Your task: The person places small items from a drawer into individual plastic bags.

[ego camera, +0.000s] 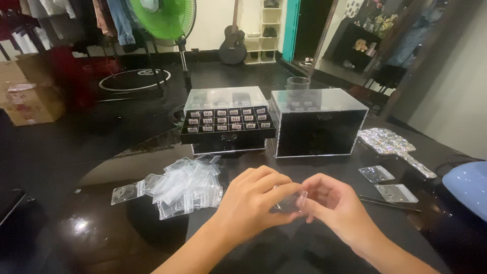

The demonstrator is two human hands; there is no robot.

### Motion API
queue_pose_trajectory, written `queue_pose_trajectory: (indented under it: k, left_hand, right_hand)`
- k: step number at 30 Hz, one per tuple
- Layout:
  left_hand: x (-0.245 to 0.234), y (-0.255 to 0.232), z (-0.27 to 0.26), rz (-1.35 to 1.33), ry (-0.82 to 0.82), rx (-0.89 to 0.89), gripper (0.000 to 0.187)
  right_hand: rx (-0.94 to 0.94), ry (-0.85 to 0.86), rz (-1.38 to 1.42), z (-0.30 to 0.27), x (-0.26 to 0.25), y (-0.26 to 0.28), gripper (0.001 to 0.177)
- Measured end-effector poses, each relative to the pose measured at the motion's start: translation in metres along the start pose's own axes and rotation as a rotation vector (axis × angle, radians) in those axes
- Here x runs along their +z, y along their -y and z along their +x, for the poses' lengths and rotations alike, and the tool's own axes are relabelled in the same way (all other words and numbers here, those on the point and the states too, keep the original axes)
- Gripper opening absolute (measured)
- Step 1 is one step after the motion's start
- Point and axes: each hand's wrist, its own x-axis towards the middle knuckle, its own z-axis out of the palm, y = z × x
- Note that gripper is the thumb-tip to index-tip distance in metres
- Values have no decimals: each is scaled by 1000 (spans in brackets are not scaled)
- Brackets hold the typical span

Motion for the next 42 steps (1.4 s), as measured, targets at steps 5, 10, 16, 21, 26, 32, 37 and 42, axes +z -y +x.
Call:
queue_pose_trajectory:
  k: [5,10,16,21,26,32,37,42]
  left_hand:
    - [-2,1,1,27,-5,17,37]
    - [-5,2,4,29,-27,-5,31]
    - [-16,11,8,-10,-50,-94,31]
    - [-33,20,12,38,-146,-201,29]
    - [-73,31,27,-13,-176,-293,26]
    - [-88,58,11,-142,-207,-501,20]
    - [-78,65,-9,-237,-187,-625,21]
    - [-54,67,-29,-80,-116,-642,30]
  right_hand:
    - [-31,12,10,6,-4,-17,11]
    - [17,-44,-16,1,4,-1,6]
    - [31,-55,0,-1,-1,2,18]
    - [-47,-37,30,6,-7,6,15]
    - [-137,30,-103,36,-3,38,12]
    - [-160,0,-531,92,34,103,8]
    - [-309,111,-865,151,55,124,8]
    - [-351,361,-1066,194,72,130,7]
